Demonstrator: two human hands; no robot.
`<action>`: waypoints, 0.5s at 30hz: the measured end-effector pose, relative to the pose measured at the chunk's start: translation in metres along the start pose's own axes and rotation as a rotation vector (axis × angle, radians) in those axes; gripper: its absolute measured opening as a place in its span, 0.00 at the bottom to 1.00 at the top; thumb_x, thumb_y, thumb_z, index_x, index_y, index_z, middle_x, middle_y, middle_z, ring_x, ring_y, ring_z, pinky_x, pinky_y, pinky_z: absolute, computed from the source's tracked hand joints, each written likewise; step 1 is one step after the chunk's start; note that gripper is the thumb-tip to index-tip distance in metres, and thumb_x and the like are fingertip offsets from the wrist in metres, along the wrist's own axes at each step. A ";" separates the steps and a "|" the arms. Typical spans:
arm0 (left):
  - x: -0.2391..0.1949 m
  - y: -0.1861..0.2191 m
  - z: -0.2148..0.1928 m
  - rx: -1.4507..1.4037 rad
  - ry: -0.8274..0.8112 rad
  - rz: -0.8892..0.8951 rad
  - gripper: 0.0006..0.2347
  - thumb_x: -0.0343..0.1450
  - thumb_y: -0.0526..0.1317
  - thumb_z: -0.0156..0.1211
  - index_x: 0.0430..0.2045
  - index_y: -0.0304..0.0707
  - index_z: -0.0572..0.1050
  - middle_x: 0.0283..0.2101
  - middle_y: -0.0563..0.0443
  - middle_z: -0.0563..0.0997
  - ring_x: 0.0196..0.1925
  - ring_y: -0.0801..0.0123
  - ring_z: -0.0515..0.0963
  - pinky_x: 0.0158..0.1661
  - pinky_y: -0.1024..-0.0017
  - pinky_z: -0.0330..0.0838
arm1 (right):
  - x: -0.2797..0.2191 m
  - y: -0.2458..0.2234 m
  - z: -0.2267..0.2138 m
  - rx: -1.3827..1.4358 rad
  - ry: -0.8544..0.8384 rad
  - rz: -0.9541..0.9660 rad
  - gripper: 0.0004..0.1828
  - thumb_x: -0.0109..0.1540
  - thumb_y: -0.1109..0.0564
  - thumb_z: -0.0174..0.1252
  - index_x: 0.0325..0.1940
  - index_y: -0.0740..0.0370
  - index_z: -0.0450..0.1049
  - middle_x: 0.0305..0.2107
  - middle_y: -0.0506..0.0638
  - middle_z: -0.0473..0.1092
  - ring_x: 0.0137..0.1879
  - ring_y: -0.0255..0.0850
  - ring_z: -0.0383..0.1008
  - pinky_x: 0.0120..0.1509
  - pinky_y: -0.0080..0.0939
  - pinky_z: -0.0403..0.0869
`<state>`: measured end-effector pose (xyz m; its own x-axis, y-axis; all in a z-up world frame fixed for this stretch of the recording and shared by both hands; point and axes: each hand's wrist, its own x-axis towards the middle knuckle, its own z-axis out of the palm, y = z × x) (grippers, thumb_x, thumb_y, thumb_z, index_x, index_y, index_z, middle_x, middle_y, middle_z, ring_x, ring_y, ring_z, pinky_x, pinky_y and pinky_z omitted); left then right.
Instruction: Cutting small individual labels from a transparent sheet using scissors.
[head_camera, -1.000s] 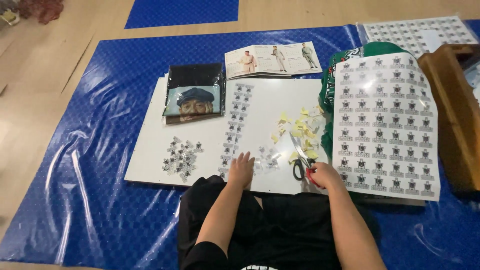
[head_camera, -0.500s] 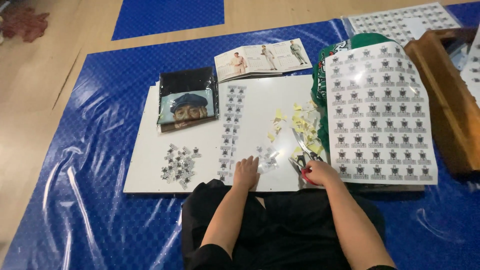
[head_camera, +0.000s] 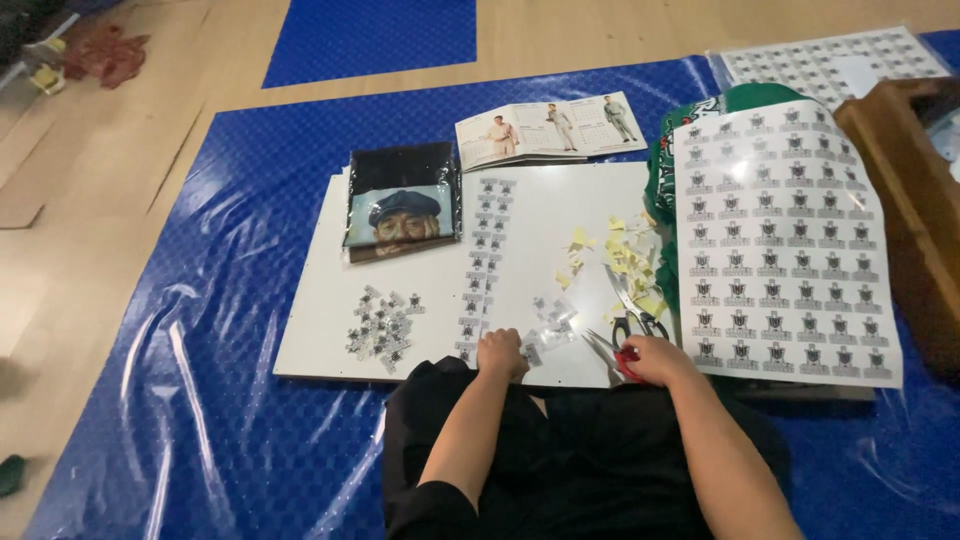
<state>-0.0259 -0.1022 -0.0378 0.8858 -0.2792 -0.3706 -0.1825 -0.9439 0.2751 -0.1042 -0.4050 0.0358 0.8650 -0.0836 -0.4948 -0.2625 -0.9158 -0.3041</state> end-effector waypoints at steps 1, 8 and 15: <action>0.004 -0.003 0.004 -0.003 0.004 -0.011 0.16 0.59 0.39 0.64 0.40 0.47 0.77 0.43 0.48 0.79 0.49 0.52 0.79 0.49 0.59 0.71 | -0.001 -0.002 0.000 -0.005 -0.003 -0.011 0.23 0.58 0.46 0.58 0.58 0.44 0.78 0.46 0.57 0.80 0.62 0.54 0.76 0.67 0.51 0.73; -0.003 -0.006 0.002 0.025 0.041 -0.043 0.10 0.70 0.34 0.55 0.45 0.41 0.75 0.41 0.42 0.83 0.46 0.51 0.84 0.46 0.54 0.77 | -0.027 -0.017 -0.010 0.054 0.033 0.021 0.24 0.59 0.45 0.59 0.60 0.43 0.77 0.47 0.58 0.80 0.60 0.54 0.77 0.64 0.51 0.74; -0.026 -0.021 -0.050 -1.009 0.348 -0.366 0.12 0.77 0.39 0.45 0.53 0.43 0.73 0.50 0.39 0.82 0.46 0.56 0.85 0.48 0.60 0.80 | -0.043 -0.038 -0.010 -0.166 0.082 -0.085 0.26 0.61 0.42 0.57 0.63 0.40 0.70 0.50 0.54 0.78 0.60 0.52 0.77 0.63 0.53 0.75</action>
<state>-0.0237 -0.0665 0.0101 0.9147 0.1985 -0.3521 0.4013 -0.3413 0.8500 -0.1273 -0.3703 0.0770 0.9146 -0.0290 -0.4033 -0.1191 -0.9725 -0.2001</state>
